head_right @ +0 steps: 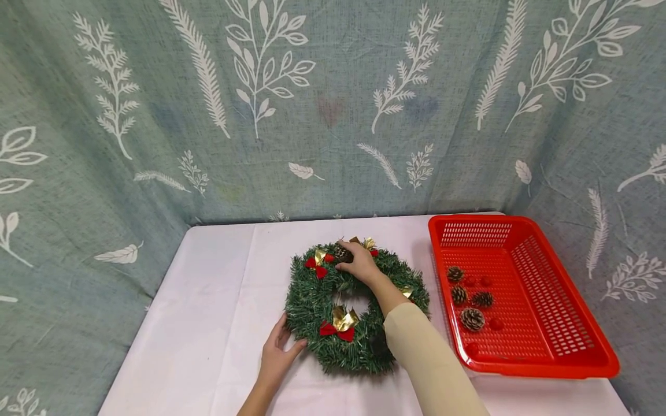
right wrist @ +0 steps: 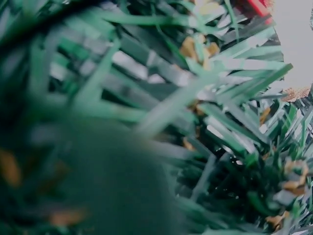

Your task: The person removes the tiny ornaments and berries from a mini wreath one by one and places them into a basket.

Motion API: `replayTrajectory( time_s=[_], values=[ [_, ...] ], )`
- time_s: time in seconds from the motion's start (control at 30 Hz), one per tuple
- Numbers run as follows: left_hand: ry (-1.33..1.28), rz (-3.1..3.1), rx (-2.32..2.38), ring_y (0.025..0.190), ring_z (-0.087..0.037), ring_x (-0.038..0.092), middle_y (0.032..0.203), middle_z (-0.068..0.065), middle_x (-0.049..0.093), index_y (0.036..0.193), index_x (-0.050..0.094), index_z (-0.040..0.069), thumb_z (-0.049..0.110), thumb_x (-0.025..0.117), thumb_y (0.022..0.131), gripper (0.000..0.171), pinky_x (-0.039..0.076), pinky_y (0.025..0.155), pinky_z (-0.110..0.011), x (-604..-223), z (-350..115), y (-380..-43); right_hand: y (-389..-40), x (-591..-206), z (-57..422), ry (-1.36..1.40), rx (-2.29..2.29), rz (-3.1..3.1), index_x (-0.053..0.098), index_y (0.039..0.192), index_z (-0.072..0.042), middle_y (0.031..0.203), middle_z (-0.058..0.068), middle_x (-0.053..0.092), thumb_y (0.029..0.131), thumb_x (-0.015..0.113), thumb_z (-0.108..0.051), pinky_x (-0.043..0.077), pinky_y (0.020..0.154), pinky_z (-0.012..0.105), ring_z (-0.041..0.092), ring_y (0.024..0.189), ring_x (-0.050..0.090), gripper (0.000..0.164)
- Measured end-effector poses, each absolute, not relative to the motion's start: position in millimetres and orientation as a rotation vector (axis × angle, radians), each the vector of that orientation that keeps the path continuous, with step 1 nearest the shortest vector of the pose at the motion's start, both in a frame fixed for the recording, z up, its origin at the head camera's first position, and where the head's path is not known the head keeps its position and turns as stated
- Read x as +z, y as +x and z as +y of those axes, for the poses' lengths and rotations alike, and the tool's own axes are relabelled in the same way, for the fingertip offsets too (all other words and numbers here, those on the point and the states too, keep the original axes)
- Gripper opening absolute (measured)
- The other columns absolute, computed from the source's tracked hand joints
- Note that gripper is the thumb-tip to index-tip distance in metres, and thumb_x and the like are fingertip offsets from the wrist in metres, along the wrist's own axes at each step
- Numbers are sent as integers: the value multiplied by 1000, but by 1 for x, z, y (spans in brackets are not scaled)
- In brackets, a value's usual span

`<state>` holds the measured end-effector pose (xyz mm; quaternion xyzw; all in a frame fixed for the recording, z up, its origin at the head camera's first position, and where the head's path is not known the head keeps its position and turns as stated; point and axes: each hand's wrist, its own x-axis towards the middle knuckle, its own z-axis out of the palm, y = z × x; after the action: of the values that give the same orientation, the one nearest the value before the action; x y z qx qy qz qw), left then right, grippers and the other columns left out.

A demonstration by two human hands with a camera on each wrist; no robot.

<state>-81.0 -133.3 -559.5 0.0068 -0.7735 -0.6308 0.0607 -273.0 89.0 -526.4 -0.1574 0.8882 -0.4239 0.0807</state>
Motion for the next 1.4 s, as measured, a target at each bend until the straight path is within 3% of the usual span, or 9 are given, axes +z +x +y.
replayTrajectory(
  time_s=[0.33,0.7,1.4],
  values=[
    [-9,-2347,-1907,129,-35,42,145,-26,35,141,33,-9,7,78,76,81,36,110,-33,-559,-134,-82,-272,-524,89,-405,-1250,2709,47,139,-12,139,14,49,86,71,-21,49,98,51,34,123,50,59],
    [-30,-2341,-1890,129,-36,41,144,-28,35,140,33,-11,5,78,76,80,36,109,-35,-560,-133,-82,-270,-518,91,-259,-1415,2606,49,139,-14,138,15,50,87,70,-22,51,94,51,34,121,51,57],
    [-14,-2370,-1887,130,-38,41,145,-28,34,141,32,-11,6,77,77,80,36,109,-39,-561,-134,-82,-267,-515,96,-209,-1542,2542,52,137,-16,120,13,61,85,71,-24,53,72,34,24,97,59,56]
  ],
)
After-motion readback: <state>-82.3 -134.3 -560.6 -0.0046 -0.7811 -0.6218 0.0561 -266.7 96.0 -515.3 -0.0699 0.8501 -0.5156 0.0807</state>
